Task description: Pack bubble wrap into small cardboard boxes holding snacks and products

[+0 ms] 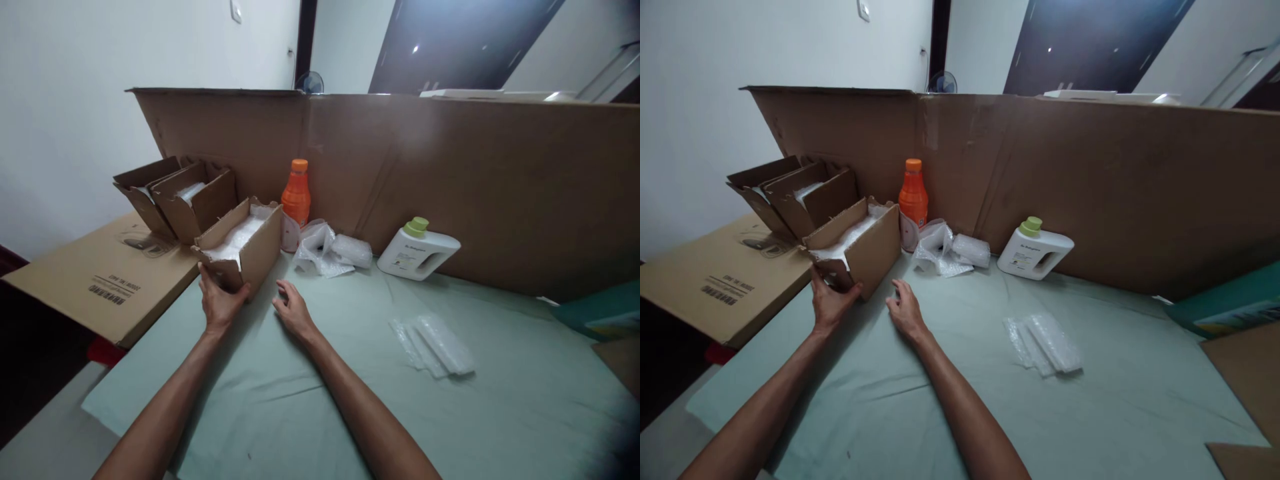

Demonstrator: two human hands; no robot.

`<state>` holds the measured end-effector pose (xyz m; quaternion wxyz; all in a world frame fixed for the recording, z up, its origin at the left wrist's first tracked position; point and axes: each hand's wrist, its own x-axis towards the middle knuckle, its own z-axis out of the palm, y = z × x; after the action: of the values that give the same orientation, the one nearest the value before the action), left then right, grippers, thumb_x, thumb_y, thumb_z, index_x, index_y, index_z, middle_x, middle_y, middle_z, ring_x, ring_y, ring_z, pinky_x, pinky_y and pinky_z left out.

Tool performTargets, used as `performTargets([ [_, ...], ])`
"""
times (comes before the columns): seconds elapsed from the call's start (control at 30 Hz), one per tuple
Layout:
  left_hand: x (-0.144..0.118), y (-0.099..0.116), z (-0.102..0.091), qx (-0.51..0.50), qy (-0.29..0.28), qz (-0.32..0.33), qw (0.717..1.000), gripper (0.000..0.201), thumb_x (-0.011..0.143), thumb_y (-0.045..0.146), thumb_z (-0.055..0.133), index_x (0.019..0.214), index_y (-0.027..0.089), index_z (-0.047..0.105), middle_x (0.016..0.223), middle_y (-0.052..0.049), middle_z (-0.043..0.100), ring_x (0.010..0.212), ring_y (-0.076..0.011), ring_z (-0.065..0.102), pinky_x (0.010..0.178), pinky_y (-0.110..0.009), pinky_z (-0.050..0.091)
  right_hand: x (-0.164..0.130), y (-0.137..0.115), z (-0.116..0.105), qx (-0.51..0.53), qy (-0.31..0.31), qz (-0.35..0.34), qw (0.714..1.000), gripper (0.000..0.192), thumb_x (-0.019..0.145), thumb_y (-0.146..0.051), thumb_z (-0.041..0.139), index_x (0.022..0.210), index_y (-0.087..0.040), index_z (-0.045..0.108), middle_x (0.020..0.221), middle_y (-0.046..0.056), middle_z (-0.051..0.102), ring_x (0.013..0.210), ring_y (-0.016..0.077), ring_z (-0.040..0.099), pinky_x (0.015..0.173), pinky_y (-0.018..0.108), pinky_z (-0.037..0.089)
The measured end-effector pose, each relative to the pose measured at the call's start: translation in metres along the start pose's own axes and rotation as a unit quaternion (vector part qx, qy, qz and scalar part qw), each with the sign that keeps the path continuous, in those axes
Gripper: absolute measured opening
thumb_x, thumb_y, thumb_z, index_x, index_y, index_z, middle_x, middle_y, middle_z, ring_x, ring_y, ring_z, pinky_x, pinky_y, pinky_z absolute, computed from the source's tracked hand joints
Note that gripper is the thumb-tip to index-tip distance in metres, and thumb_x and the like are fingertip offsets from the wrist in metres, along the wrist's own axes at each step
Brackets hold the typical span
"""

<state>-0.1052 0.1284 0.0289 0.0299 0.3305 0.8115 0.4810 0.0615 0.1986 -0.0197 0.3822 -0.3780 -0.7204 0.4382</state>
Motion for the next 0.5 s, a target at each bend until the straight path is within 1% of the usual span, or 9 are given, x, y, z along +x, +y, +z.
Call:
performTargets([
  [0.07,0.020,0.010,0.014,0.013,0.010,-0.016,1.000,0.122,0.063,0.041,0.084,0.159,0.015,0.012,0.148,-0.024,0.043,0.140,-0.0424,0.045,0.113,-0.056,0.041,-0.017,0.002,-0.004,0.004,0.015,-0.011,1.000,0.043,0.081,-0.020,0.055,0.122,-0.017,0.066,0.140,0.016,0.058,0.116,0.0248,0.064,0.091,0.038,0.058],
  [0.1,0.030,0.014,0.020,0.015,0.014,-0.021,1.000,0.121,0.065,0.040,0.084,0.159,0.013,0.013,0.146,-0.026,0.044,0.138,-0.0441,0.048,0.111,-0.057,0.042,-0.024,0.002,-0.006,0.006,0.022,-0.017,1.000,0.041,0.081,-0.019,0.054,0.119,-0.017,0.067,0.136,0.015,0.061,0.113,0.0236,0.065,0.092,0.038,0.057],
  [0.17,0.047,0.019,0.032,0.016,0.026,-0.031,0.999,0.120,0.066,0.039,0.084,0.158,0.009,0.013,0.144,-0.029,0.044,0.135,-0.0462,0.050,0.110,-0.059,0.043,-0.034,0.002,-0.009,0.008,0.029,-0.027,0.999,0.037,0.080,-0.016,0.053,0.113,-0.019,0.069,0.123,0.011,0.068,0.103,0.0205,0.067,0.093,0.036,0.056],
  [0.23,0.059,0.020,0.042,0.013,0.040,-0.039,0.998,0.120,0.067,0.038,0.083,0.158,0.008,0.011,0.145,-0.030,0.043,0.136,-0.0460,0.049,0.111,-0.058,0.042,-0.039,0.000,-0.010,0.010,0.029,-0.034,0.999,0.034,0.079,-0.015,0.055,0.109,-0.021,0.070,0.111,0.007,0.072,0.093,0.0182,0.068,0.092,0.035,0.056],
  [0.3,0.067,0.017,0.049,0.006,0.052,-0.043,0.998,0.118,0.068,0.037,0.083,0.158,0.009,0.012,0.148,-0.029,0.041,0.139,-0.0447,0.046,0.113,-0.057,0.041,-0.040,-0.002,-0.010,0.013,0.028,-0.038,0.999,0.031,0.078,-0.015,0.056,0.104,-0.021,0.071,0.107,0.006,0.073,0.090,0.0180,0.068,0.090,0.035,0.057],
  [0.4,0.070,0.008,0.057,-0.011,0.064,-0.037,0.997,0.109,0.070,0.035,0.082,0.156,0.010,0.019,0.151,-0.028,0.038,0.144,-0.0412,0.041,0.116,-0.052,0.039,-0.039,-0.003,-0.009,0.019,0.029,-0.043,0.999,0.027,0.079,-0.015,0.056,0.100,-0.020,0.072,0.107,0.007,0.074,0.093,0.0190,0.069,0.089,0.035,0.057],
  [0.5,0.071,-0.003,0.064,-0.030,0.073,-0.037,0.996,0.102,0.070,0.030,0.082,0.153,0.006,0.026,0.150,-0.029,0.039,0.145,-0.0395,0.040,0.117,-0.050,0.037,-0.039,-0.003,-0.008,0.025,0.029,-0.046,0.998,0.025,0.079,-0.014,0.056,0.096,-0.020,0.072,0.109,0.007,0.075,0.096,0.0194,0.070,0.089,0.034,0.057],
])
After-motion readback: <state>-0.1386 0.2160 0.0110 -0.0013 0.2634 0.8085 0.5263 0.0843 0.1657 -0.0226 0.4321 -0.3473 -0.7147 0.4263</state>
